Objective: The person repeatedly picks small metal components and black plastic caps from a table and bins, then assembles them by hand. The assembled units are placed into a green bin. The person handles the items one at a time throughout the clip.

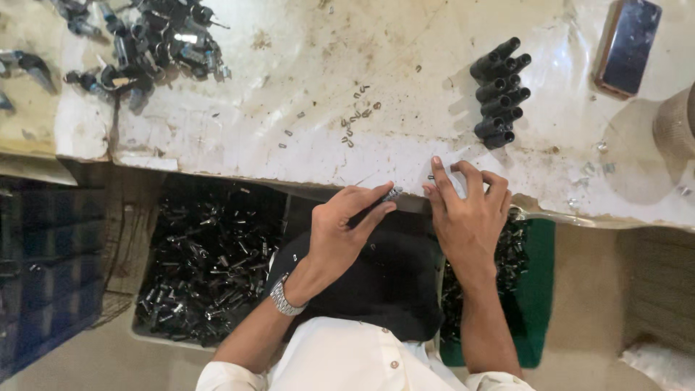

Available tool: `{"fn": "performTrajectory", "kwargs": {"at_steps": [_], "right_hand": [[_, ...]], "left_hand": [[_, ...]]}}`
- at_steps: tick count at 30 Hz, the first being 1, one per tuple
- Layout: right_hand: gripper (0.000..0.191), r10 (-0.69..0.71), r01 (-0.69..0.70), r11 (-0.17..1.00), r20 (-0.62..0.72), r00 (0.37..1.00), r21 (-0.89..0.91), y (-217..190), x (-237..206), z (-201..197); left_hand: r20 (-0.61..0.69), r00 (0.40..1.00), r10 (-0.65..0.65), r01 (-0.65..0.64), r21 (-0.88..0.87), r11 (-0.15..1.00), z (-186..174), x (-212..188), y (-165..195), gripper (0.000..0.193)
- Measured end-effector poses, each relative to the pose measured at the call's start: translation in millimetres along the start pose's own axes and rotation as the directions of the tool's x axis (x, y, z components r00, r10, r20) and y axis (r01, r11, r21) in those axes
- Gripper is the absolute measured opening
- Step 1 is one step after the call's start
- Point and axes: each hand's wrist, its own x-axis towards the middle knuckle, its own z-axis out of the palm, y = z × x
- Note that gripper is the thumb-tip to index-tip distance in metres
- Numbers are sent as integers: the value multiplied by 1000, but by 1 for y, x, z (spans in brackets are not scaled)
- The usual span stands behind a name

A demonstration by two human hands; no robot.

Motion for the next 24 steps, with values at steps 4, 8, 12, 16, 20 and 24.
{"fn": "performTrajectory", "kwargs": {"at_steps": [4, 8, 12, 16, 20, 24], "right_hand": [[19, 154, -70, 911, -177, 972, 406, -8, -6, -3], [18, 379, -277, 528, 69, 923, 803, -30, -24, -1], [18, 421, -320, 386, 144, 896, 865, -41, -31, -2], [16, 439, -350, 324, 188, 878, 879, -44, -27, -5], [16, 442, -378, 490, 150, 884, 786, -47, -26, -9], [17, 410, -357, 482, 154, 899, 800, -44, -29, -7]], "left_hand": [[-61, 988, 143, -141, 31, 989, -1, 0, 2, 34], [-56, 980, 190, -187, 57, 981, -3, -8, 0, 34], [9, 960, 280, -280, 83, 956, -2, -9, -5, 36], [30, 945, 325, -327, 109, 939, -3, -10, -9, 37], [57, 921, 385, -389, 163, 907, -6, -11, -12, 38], [81, 898, 432, -439, 220, 871, -8, -12, -13, 41]]}}
